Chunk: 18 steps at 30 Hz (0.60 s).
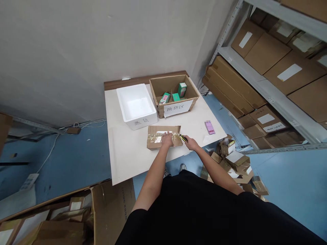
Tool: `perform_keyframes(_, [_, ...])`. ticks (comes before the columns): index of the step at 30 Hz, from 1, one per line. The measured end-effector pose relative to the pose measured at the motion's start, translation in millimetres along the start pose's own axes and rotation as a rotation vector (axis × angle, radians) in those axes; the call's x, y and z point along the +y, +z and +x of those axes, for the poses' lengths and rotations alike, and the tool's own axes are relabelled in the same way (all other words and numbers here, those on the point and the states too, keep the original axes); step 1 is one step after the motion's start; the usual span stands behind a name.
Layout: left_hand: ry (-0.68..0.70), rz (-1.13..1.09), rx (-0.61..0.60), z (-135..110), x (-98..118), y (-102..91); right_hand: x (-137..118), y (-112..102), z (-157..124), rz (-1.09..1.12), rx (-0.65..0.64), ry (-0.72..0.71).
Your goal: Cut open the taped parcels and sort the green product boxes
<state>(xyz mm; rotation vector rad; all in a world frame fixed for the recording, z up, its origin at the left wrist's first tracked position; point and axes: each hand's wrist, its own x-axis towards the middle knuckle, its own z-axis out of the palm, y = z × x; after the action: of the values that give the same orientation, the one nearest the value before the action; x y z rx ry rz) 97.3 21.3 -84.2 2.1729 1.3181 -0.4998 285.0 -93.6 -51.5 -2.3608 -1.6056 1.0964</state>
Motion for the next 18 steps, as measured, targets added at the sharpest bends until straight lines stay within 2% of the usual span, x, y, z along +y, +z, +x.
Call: perform_keyframes(18, [0.000, -0.007, 0.004, 2.3, -3.5, 0.6, -1.5, 3.7, -0.9, 0.218, -0.043, 0.047])
